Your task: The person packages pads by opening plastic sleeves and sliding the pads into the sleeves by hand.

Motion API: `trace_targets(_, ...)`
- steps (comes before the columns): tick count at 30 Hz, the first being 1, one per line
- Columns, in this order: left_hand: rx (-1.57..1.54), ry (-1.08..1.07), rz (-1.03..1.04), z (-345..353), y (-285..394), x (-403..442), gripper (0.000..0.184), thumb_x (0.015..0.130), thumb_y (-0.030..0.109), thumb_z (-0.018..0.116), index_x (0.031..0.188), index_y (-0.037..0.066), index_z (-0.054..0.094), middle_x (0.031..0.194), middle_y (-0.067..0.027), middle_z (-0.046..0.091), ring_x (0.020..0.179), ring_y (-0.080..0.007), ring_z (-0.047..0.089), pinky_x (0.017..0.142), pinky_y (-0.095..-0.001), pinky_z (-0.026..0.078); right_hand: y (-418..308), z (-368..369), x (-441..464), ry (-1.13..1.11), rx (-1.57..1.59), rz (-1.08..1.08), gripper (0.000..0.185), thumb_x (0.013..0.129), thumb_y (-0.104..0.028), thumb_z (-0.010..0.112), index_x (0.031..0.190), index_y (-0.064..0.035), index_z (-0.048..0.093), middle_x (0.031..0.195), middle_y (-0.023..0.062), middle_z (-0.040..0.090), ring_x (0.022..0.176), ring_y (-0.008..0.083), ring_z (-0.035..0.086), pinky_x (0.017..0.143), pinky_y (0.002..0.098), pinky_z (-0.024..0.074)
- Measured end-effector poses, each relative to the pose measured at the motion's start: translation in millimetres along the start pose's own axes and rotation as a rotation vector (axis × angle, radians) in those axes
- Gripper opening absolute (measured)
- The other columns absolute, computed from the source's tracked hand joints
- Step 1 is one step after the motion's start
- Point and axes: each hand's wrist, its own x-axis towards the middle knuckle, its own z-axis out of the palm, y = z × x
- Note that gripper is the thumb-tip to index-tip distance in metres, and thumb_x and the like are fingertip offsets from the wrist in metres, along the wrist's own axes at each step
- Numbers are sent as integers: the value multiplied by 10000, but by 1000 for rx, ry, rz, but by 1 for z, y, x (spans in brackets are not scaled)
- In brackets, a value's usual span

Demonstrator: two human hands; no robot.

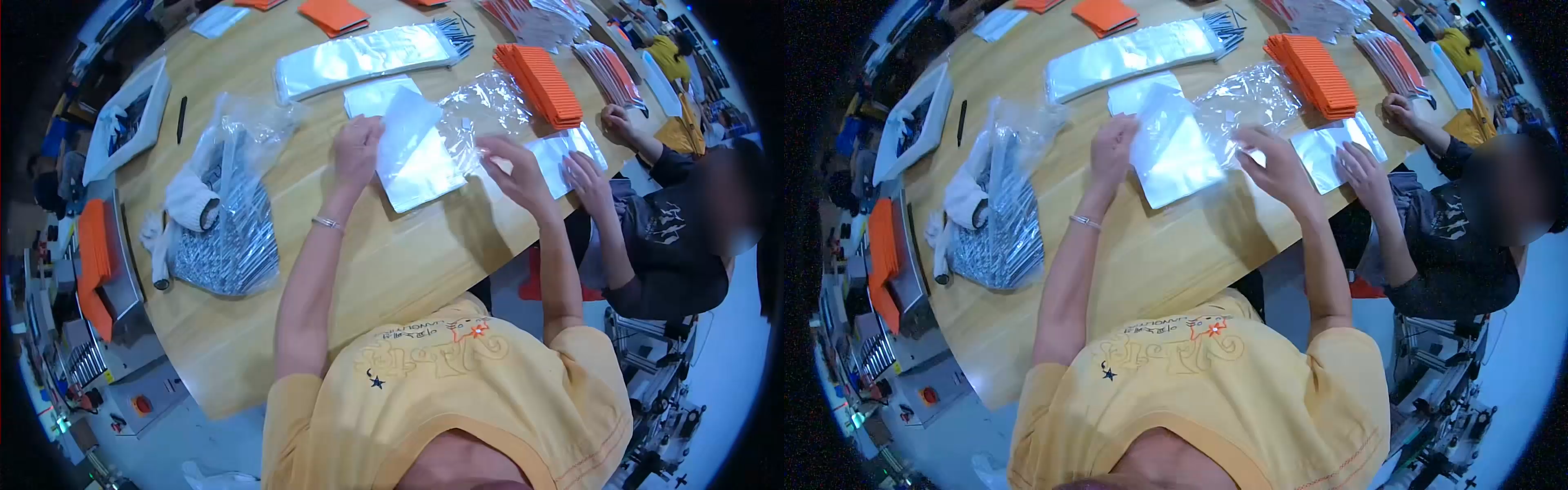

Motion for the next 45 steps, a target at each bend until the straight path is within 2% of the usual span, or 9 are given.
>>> trace_targets(2, -250, 133, -14, -11, 18, 0, 207, 912, 207, 535, 960, 77, 689, 1018, -39, 675, 1064, -230, 559, 829, -313, 423, -28, 5, 24, 269, 110, -196, 370, 789, 12, 644, 1152, -35, 586, 1099, 92, 621, 914, 190, 602, 811, 287, 472)
trace_targets(5, -420, -34, -110, -41, 65, -3, 207, 916, 193, 538, 942, 48, 683, 934, -32, 672, 940, -185, 573, 767, -276, 437, -78, -1, 57, 401, 159, -345, 373, 777, -19, 667, 1141, -52, 593, 1114, 60, 618, 1000, 212, 584, 891, 297, 444)
trace_targets(7, -584, -179, -208, -60, 85, -6, 211, 921, 180, 541, 924, 20, 678, 849, -25, 670, 817, -140, 588, 704, -239, 451, -101, 1, 70, 329, 256, -472, 281, 770, -47, 694, 1042, -35, 625, 1021, 57, 639, 889, 192, 598, 822, 283, 464)
trace_targets(18, -1046, -85, -464, -93, 96, -15, 79, 850, 78, 622, 844, 10, 661, 716, -10, 617, 625, -65, 506, 593, -187, 429, -96, -1, 79, 22, 351, -444, 91, 782, -4, 682, 831, -7, 606, 768, 36, 590, 669, 144, 519, 639, 248, 426)
trace_targets(23, -641, -150, -290, -99, 106, -19, 20, 797, -1, 647, 808, 14, 639, 696, -5, 605, 610, -60, 504, 558, -170, 414, -102, 0, 83, -70, 249, -477, 98, 772, -4, 687, 832, -11, 611, 743, 44, 568, 646, 147, 499, 603, 245, 416)
trace_targets(27, -648, -98, -375, -105, 111, -18, 94, 756, -50, 666, 769, 25, 611, 679, 10, 583, 602, -61, 503, 547, -163, 417, -135, 17, 73, 588, -60, -587, 93, 759, -11, 688, 789, -11, 600, 716, 43, 545, 629, 144, 472, 567, 247, 394)
trace_targets(32, -587, -135, -235, -90, 125, -23, 99, 770, -43, 649, 772, 35, 589, 703, 4, 578, 601, -65, 502, 564, -172, 424, -132, 36, 49, 77, 183, -369, 100, 769, -43, 661, 727, -15, 575, 637, 17, 518, 544, 133, 412, 514, 238, 350)
trace_targets(38, -888, -237, -312, -85, 116, -19, 100, 781, -44, 622, 798, 38, 568, 734, -2, 567, 604, -73, 477, 556, -198, 413, -117, 48, 53, 66, 463, -434, 122, 772, -42, 641, 691, -23, 552, 588, 7, 493, 491, 130, 378, 473, 235, 323)
trace_targets(45, -107, 133, 22, -59, 101, -19, 87, 795, -37, 593, 813, 29, 540, 731, -15, 536, 620, -105, 470, 554, -255, 410, -113, 79, 63, 342, 86, -391, 155, 754, -45, 613, 629, -35, 521, 530, 14, 473, 435, 145, 352, 422, 251, 305)
